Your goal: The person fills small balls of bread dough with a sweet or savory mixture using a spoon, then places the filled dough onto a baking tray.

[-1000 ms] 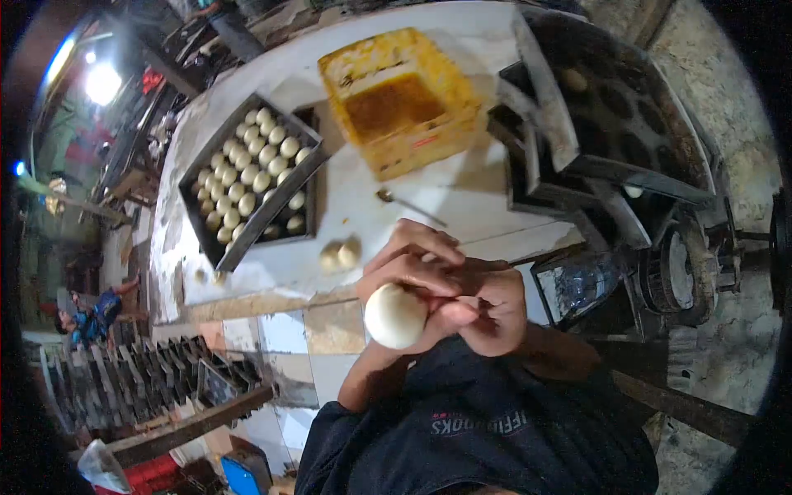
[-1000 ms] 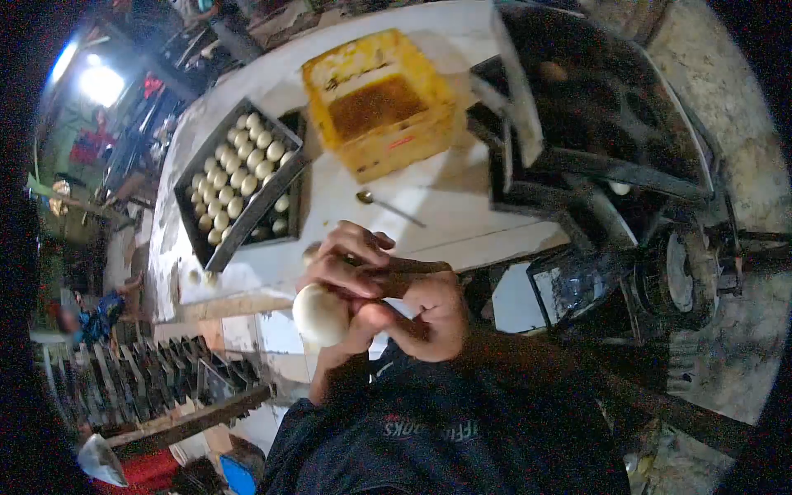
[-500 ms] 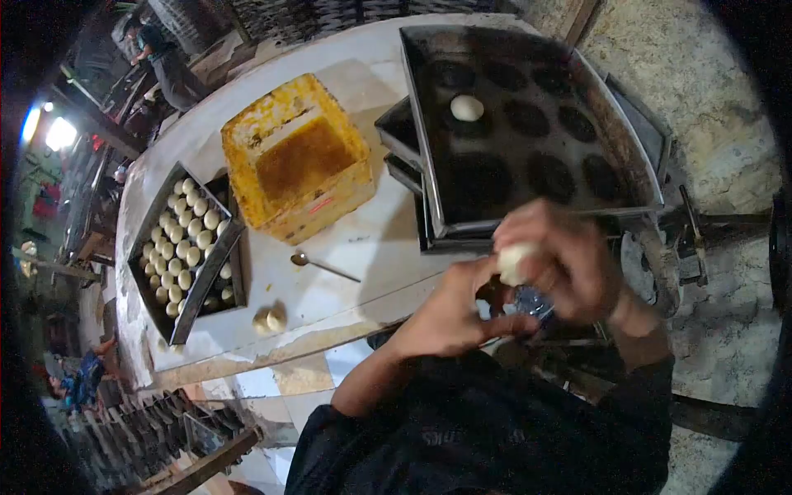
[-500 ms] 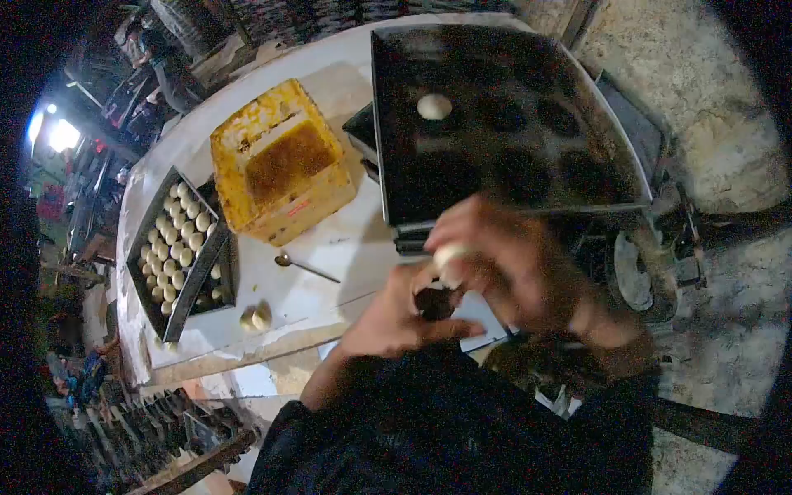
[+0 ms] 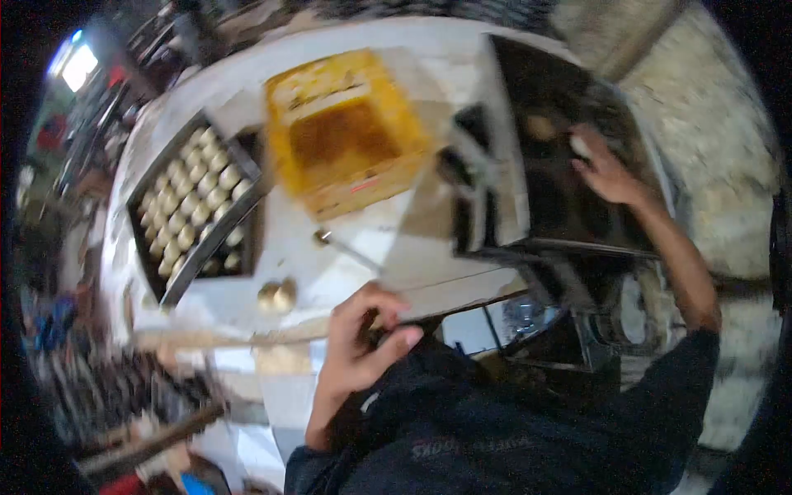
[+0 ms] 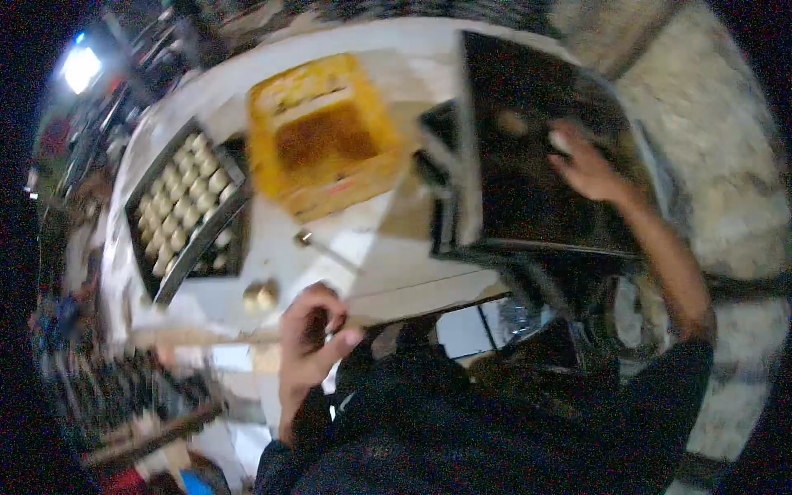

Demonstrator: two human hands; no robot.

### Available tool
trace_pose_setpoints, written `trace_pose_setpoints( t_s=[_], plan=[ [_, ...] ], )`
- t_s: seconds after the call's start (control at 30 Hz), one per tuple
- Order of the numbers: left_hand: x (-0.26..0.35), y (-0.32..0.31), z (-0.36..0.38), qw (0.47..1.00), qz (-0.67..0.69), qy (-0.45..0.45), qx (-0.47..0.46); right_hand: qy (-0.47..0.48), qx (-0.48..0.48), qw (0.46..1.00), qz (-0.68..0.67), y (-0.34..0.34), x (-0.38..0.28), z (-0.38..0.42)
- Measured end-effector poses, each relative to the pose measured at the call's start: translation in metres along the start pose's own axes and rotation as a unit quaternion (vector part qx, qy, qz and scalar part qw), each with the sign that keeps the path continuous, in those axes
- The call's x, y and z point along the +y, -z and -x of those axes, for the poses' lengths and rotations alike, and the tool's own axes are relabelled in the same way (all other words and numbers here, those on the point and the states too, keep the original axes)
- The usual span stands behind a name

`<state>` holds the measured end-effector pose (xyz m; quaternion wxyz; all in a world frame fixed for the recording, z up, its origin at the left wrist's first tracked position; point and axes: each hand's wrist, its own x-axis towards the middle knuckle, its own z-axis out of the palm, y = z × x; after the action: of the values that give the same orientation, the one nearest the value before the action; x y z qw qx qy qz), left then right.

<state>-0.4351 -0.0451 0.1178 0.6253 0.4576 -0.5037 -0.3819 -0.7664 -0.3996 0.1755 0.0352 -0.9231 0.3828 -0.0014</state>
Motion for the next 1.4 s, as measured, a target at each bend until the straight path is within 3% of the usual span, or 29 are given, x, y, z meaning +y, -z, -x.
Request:
trace_pose_setpoints(
  t_s=[0.03,0.07,0.1,0.13,0.2,0.27,0.33,0.4,0.43,0.53,0.57,0.6,0.63,0.67,0.7,0.73,0.77,0.8,0.83,0.87,0.93,1.0,1.07,1.13,1.17,1.2,1.23,1.33,1.4],
  plan=[
    [-0.007,0.012,0.009,0.997,-0.029,0.069,-0.015,-0.088,-0.022,0.996,0.008,0.015,-0.027,0.002],
    [-0.014,0.025,0.021,0.988,-0.054,0.141,-0.026,0.04,0.066,0.99,0.116,0.003,0.014,0.0],
    [-0.03,0.044,0.039,0.984,-0.096,0.145,-0.026,-0.015,0.092,0.958,0.27,0.033,-0.042,0.001],
    [-0.05,0.067,0.06,0.979,-0.135,0.148,-0.032,0.004,0.198,0.966,0.168,0.032,-0.055,0.001],
    [-0.081,0.122,0.098,0.939,-0.287,0.146,0.124,0.059,0.351,0.925,0.132,0.053,-0.095,0.011],
    [-0.111,0.19,0.122,0.849,-0.435,0.154,0.259,0.087,0.415,0.904,-0.049,0.048,-0.172,0.033],
    [-0.127,0.225,0.123,0.811,-0.457,0.212,0.297,0.175,0.335,0.92,-0.105,0.021,-0.254,0.043],
    [-0.155,0.236,0.117,0.801,-0.506,0.208,0.242,0.27,0.229,0.92,-0.168,-0.016,-0.347,0.03],
    [-0.168,0.235,0.114,0.782,-0.557,0.202,0.194,0.277,0.165,0.913,-0.25,-0.049,-0.381,0.015],
    [-0.187,0.248,0.112,0.82,-0.496,0.244,0.145,0.251,0.02,0.916,-0.311,-0.16,-0.47,-0.017],
    [-0.177,0.251,0.115,0.822,-0.494,0.242,0.144,0.25,0.038,0.916,-0.311,-0.198,-0.493,-0.024],
    [-0.158,0.253,0.12,0.872,-0.319,0.272,0.254,0.25,0.057,0.915,-0.311,-0.229,-0.511,-0.028],
    [-0.145,0.257,0.129,0.88,-0.13,0.29,0.353,0.248,0.058,0.915,-0.311,-0.246,-0.522,-0.027],
    [-0.14,0.264,0.141,0.887,-0.162,0.208,0.38,0.229,0.063,0.946,-0.219,-0.259,-0.533,-0.024],
    [-0.132,0.268,0.148,0.878,-0.151,0.185,0.415,0.21,0.069,0.967,-0.124,-0.264,-0.542,-0.022],
    [-0.118,0.269,0.151,0.866,-0.14,0.162,0.452,0.214,0.071,0.966,-0.125,-0.263,-0.548,-0.022],
    [-0.104,0.265,0.153,0.863,-0.142,0.159,0.457,0.187,0.057,0.948,-0.251,-0.26,-0.553,-0.021],
    [-0.08,0.255,0.151,0.892,-0.208,0.109,0.386,0.156,0.038,0.914,-0.372,-0.255,-0.556,-0.02],
    [-0.066,0.243,0.149,0.916,-0.211,0.127,0.315,0.126,-0.064,0.87,-0.472,-0.226,-0.558,-0.02],
    [-0.053,0.231,0.146,0.936,-0.212,0.143,0.243,0.128,-0.065,0.87,-0.471,-0.212,-0.56,-0.015],
    [-0.029,0.208,0.133,0.955,-0.268,-0.001,0.126,0.024,-0.13,0.646,-0.752,-0.188,-0.553,-0.005],
    [0.002,0.176,0.122,0.969,-0.138,-0.046,0.198,0.053,-0.005,0.691,-0.72,-0.156,-0.532,0.008],
    [0.001,0.153,0.123,0.982,0.063,-0.021,0.177,0.126,0.092,0.67,-0.726,-0.124,-0.516,0.033],
    [0.013,0.12,0.114,0.971,0.112,0.052,0.204,0.264,0.184,0.803,-0.501,-0.089,-0.484,0.056],
    [0.021,0.095,0.107,0.968,0.039,0.019,0.246,0.257,0.203,0.846,-0.42,-0.078,-0.47,0.073],
    [0.02,0.077,0.105,0.972,0.039,0.019,0.232,0.248,0.212,0.848,-0.418,-0.078,-0.46,0.086],
    [0.018,0.06,0.103,0.974,-0.024,-0.012,0.223,0.179,0.251,0.802,-0.511,-0.08,-0.454,0.098],
    [-0.002,0.009,0.107,0.958,-0.199,-0.156,0.135,0.12,0.255,0.758,-0.588,-0.085,-0.415,0.131],
    [-0.011,-0.026,0.103,0.975,-0.068,-0.17,0.128,0.028,0.303,0.779,-0.549,-0.078,-0.4,0.153]
  ],
)
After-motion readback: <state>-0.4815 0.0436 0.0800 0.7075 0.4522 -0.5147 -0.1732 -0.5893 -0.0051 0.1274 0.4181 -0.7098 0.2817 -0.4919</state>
